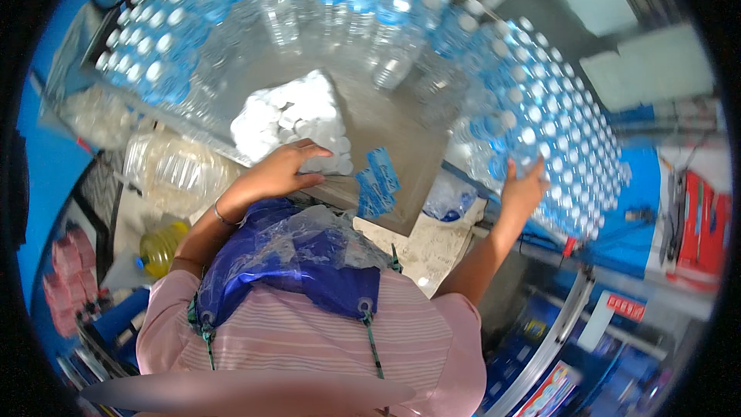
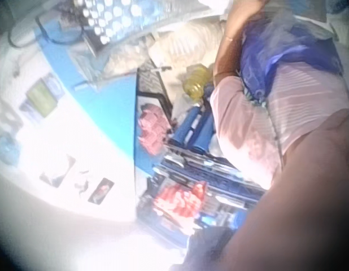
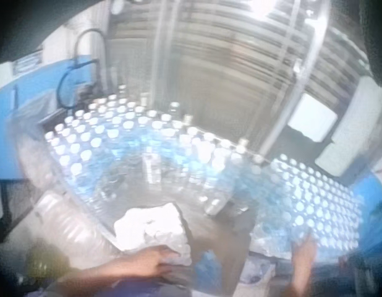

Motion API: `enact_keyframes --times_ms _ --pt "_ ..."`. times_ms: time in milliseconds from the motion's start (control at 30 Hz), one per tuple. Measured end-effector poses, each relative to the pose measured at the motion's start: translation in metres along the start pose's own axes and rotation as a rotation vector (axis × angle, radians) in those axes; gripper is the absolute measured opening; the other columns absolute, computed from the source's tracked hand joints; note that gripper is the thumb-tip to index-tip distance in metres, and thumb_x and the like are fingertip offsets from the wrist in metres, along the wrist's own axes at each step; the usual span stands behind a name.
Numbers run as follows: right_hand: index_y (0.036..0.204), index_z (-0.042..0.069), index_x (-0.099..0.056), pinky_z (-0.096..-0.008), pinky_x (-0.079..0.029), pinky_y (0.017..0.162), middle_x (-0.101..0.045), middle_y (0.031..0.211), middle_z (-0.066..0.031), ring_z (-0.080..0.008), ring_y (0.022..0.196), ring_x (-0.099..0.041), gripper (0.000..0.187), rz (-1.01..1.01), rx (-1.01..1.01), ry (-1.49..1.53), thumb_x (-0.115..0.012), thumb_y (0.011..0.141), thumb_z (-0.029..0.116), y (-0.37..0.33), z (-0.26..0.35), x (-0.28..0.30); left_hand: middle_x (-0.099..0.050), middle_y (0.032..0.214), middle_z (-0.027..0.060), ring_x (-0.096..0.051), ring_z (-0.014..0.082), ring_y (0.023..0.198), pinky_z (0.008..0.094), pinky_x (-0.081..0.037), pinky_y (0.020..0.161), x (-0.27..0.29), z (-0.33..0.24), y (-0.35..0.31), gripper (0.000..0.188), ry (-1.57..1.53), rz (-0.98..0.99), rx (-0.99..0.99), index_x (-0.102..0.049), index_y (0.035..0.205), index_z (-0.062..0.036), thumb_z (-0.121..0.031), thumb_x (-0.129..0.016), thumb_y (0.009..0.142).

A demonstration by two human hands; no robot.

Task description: The person repeatedly picks up clear plastic water bottles from a tray, applies a blue label to each bottle by hand, and places the labeled bottles back on the tray. The process is continuous and repetitive throughout the clip.

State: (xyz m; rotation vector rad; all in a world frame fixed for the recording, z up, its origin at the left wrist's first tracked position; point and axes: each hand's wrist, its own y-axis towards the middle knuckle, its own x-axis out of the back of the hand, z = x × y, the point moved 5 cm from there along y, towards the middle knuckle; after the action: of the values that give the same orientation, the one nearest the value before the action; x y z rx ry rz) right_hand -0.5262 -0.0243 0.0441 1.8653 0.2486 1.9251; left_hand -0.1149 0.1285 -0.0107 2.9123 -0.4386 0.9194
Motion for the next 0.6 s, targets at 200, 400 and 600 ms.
enact_keyframes --times_ms 200,400,600 --pt "0.122 0.007 -0.062 -0.0214 -0.041 0.061 -0.062 0.097 -0.0055 -0.0084 0.069 -0.047 0.032 0.148 0.265 0.986 -0.061 0.091 0.008 -0.039 0.12 0.049 -0.067 0.097 0.016 -0.065 0.0345 0.088 0.0403 -0.05 0.079 0.023 0.01 -0.036 0.028 -0.181 -0.221 0.022 -0.065 0.106 -0.0039 -0.014 -0.066 0.08" --pt "0.113 0.009 -0.066 -0.0314 -0.047 0.061 -0.062 0.092 -0.0084 -0.0207 0.075 -0.059 0.031 0.798 1.072 0.846 -0.069 0.082 0.009 -0.161 0.304 0.071 -0.067 0.081 0.0167 -0.066 0.0339 0.08 0.0412 -0.05 0.074 0.033 0.049 -0.101 0.017 -0.184 -0.188 0.126 -0.067 0.092 -0.0012 -0.01 -0.061 0.079" --pt "0.116 0.01 -0.061 -0.0416 -0.048 0.071 -0.059 0.093 -0.0134 -0.033 0.083 -0.06 0.033 1.026 1.448 0.731 -0.068 0.085 0.018 -0.28 0.42 0.078 -0.065 0.094 0.0161 -0.063 0.0346 0.091 0.0438 -0.048 0.08 0.043 0.104 -0.203 0.025 -0.146 -0.162 0.351 -0.065 0.101 -0.001 -0.014 -0.066 0.08"
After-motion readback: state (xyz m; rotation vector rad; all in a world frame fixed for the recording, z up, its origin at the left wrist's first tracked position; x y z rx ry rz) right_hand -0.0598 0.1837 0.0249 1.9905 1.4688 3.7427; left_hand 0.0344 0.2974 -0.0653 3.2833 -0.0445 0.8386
